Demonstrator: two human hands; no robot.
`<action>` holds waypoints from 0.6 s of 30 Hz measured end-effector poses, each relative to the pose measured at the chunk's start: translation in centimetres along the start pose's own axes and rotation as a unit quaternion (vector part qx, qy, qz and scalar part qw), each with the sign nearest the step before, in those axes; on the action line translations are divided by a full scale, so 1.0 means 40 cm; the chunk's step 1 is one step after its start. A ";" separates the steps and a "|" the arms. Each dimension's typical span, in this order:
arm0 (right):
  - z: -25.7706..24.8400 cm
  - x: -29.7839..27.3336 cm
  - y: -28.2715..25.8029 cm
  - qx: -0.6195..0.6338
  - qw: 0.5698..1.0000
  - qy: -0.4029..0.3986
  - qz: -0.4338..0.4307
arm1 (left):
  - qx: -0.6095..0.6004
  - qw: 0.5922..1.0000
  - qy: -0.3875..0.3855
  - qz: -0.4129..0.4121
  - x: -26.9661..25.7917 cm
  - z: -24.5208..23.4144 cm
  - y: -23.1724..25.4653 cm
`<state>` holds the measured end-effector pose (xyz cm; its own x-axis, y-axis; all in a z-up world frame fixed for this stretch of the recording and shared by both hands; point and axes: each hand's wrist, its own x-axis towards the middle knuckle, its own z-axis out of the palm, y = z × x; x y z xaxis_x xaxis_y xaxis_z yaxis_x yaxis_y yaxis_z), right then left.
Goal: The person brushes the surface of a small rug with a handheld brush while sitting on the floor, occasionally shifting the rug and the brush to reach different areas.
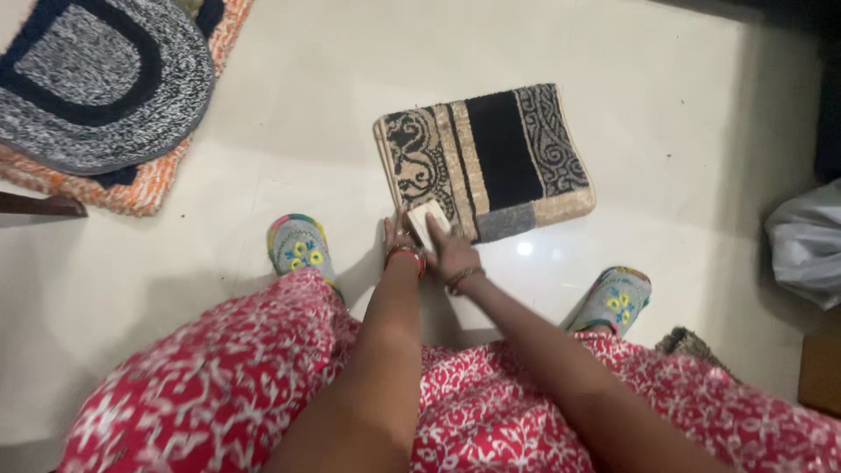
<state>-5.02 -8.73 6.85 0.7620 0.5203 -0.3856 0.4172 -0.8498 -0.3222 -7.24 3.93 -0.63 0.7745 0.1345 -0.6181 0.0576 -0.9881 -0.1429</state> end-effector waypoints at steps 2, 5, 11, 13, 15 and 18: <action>-0.012 -0.010 0.034 -0.047 0.995 0.082 -0.036 | -0.042 0.999 0.004 -0.012 0.001 0.007 -0.003; -0.008 0.023 0.181 -0.091 0.996 -0.010 -0.004 | -0.088 0.996 -0.022 -0.013 -0.050 -0.048 -0.015; -0.191 0.071 0.619 -0.034 0.947 0.072 0.310 | -0.126 0.990 -0.069 -0.013 -0.083 -0.146 -0.033; -0.228 0.103 0.667 -0.009 0.931 0.118 0.344 | -0.136 0.987 -0.080 -0.019 -0.080 -0.151 -0.033; -0.223 0.126 0.649 -0.038 0.929 0.189 0.315 | -0.131 0.988 -0.076 -0.023 -0.081 -0.147 -0.032; -0.108 0.152 0.435 0.071 0.950 0.276 0.126 | -0.127 0.989 -0.068 -0.019 -0.080 -0.137 -0.036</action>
<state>9.02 -20.73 2.64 0.9890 0.1444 0.0324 0.1450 -0.9015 -0.4077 -6.36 4.49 5.79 0.6772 0.1633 -0.7174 0.2541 -0.9670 0.0198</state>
